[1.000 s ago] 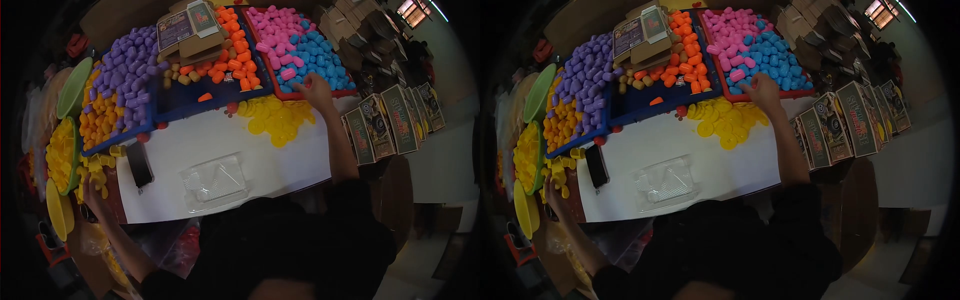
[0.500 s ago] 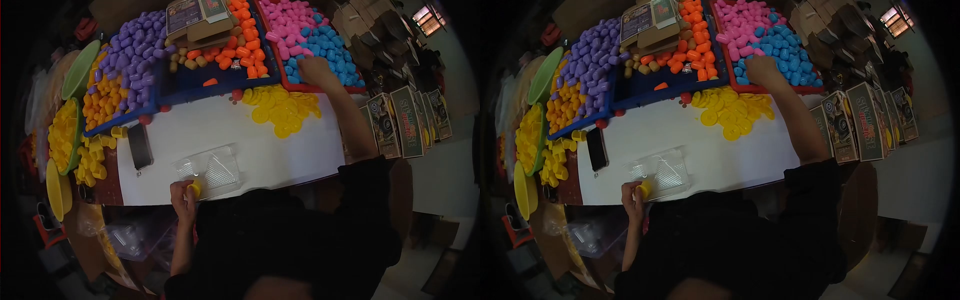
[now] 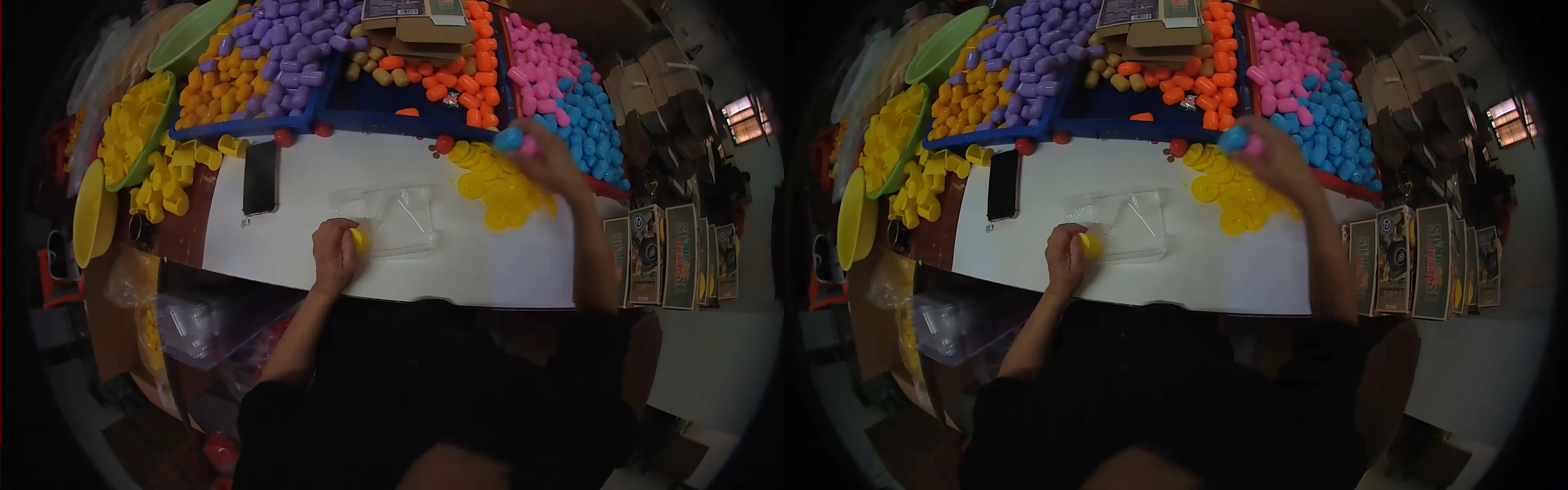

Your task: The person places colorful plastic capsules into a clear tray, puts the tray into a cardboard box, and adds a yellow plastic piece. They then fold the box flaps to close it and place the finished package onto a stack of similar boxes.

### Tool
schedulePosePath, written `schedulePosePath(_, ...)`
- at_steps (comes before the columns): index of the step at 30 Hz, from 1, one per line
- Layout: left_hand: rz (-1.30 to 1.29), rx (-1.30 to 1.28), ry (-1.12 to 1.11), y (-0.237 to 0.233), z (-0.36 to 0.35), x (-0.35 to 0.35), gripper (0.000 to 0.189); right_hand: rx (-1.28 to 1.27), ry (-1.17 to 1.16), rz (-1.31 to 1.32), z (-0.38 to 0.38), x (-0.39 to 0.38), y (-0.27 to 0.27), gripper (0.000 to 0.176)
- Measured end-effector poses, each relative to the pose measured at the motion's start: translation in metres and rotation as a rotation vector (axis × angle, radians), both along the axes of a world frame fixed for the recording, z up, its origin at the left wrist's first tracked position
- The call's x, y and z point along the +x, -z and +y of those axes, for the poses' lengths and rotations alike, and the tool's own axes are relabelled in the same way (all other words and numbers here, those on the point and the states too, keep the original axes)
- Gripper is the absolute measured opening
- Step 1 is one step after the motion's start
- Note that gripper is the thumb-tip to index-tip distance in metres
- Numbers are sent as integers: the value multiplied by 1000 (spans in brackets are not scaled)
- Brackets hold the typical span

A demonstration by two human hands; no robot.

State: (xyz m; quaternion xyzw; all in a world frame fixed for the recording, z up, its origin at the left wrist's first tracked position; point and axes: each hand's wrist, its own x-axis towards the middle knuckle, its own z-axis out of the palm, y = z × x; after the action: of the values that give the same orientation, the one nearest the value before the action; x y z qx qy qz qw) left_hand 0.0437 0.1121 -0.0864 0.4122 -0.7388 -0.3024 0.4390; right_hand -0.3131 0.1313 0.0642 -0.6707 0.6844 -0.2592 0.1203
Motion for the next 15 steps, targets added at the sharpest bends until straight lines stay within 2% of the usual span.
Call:
schedulePosePath(1,-19,-19,18,-1,-2,-1,14,-88,-158,37,5,38,15,40)
schedulePosePath(2,-19,-23,8,-2,-3,-2,14,-26,-387,47,10,77,18,37)
schedulePosePath(3,-27,-32,22,-4,-4,-4,14,57,-522,176,11,110,35,35)
schedulePosePath(5,-42,-45,29,-6,-4,-4,14,44,-696,325,4,148,79,36)
schedulePosePath(6,-80,-62,21,-5,-3,-3,14,37,-701,322,2,150,88,36)
schedulePosePath(8,-118,-85,9,-6,-3,0,15,105,-743,81,-3,151,102,41)
schedulePosePath(9,-132,-83,-16,-7,-1,0,16,103,-746,83,0,147,96,41)
schedulePosePath(11,-138,-84,-37,-9,0,0,16,613,-694,-371,6,131,77,47)
schedulePosePath(12,-136,-76,-25,-9,0,-1,16,612,-691,-363,3,128,73,47)
schedulePosePath(14,-134,-63,-8,-11,0,-1,16,879,-529,-653,0,123,70,54)
schedulePosePath(15,-127,3,50,-12,0,0,18,880,-525,-655,-2,123,78,54)
